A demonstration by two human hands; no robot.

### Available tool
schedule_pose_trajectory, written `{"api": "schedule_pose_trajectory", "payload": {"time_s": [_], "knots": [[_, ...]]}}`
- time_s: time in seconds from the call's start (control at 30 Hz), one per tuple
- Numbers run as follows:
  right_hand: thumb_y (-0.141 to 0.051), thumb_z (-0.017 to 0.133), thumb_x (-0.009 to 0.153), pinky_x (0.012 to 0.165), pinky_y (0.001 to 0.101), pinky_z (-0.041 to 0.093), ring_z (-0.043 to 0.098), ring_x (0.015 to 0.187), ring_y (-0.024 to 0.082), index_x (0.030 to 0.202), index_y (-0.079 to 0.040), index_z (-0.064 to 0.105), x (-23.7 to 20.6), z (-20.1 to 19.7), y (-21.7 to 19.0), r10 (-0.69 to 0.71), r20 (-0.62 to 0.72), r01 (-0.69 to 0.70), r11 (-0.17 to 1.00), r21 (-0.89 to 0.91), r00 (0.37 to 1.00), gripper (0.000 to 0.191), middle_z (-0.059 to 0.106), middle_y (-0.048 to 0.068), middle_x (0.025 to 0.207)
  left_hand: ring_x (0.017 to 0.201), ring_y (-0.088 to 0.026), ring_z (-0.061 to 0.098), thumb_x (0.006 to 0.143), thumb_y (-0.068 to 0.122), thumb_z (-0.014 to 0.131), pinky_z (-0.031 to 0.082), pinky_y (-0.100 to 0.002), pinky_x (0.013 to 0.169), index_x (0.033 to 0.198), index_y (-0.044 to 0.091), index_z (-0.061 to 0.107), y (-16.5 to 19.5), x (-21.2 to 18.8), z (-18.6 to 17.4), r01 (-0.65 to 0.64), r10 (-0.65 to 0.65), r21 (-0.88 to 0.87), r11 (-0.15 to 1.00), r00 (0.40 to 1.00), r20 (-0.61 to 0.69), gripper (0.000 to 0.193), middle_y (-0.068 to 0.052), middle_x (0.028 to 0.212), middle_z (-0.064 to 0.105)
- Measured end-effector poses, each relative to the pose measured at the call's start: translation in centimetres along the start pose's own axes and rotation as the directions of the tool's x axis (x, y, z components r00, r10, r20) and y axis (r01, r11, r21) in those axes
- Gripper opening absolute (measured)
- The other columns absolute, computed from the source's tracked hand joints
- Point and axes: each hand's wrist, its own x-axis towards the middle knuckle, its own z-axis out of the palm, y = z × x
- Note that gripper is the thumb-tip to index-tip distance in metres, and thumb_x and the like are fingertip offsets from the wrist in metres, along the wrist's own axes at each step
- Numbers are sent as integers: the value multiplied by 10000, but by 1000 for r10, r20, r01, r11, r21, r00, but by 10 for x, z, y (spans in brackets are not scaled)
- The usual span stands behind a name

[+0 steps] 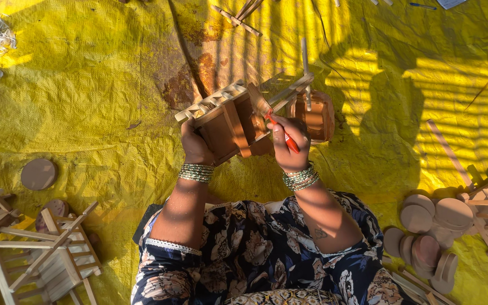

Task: The person sits on a tarp and uses a brush to apply a brown stain or paint to small wooden chair and crate frames, dipping the brush into a container and rotating each piece to coat its sides, working through several unfinished wooden items one at a time.

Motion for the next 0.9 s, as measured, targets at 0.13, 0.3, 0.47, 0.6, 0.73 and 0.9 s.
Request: {"api": "schedule_pose_trajectory", "payload": {"time_s": [0.13,0.3,0.47,0.6,0.73,0.9], "knots": [[-70,660,954,887,367,508,688,868,255,1132,-32,721,0,1,-3,-248,199,280,948,-151,948,192,753,71,955,703,-151,648,991,319,423,555,-302,664,972,109,663,-2,7,-5,41,-42,-55,998,999,-15,319,-25,821,696],[-51,689,883,896,398,487,674,811,246,1037,-56,739,-11,-24,-11,-235,319,307,931,-196,918,162,741,78,904,345,-62,392,985,382,466,318,-245,296,695,221,528,-3,20,-26,-35,38,39,999,998,-56,338,86,498,489],[-38,689,847,922,412,494,657,796,241,1048,-65,739,-9,-39,-14,-212,289,299,905,-303,934,209,721,76,863,714,-157,633,1006,377,463,549,-331,660,940,136,642,4,19,-15,25,-25,-1,1000,997,-67,308,-19,837,673],[-71,719,882,882,383,479,649,844,269,1152,-44,730,-5,-18,-13,-228,297,317,901,-295,927,272,729,83,932,989,-260,686,991,437,492,565,-431,915,1123,104,646,17,1,3,127,-117,73,989,985,-128,391,-101,1091,704],[-95,731,868,947,425,462,668,876,257,1159,-40,725,-3,2,-17,-294,268,390,798,-459,917,296,735,76,966,1042,-256,700,991,453,520,575,-415,950,1200,85,622,31,-15,12,96,-92,70,993,994,-63,435,-114,1155,703],[-97,696,886,969,434,444,680,905,247,1121,-51,709,-7,2,-35,-317,218,383,812,-441,923,240,741,76,1003,1073,-225,691,1013,437,505,561,-393,956,1243,37,618,41,-36,23,-46,58,225,973,997,-46,475,-135,1198,694]]}}
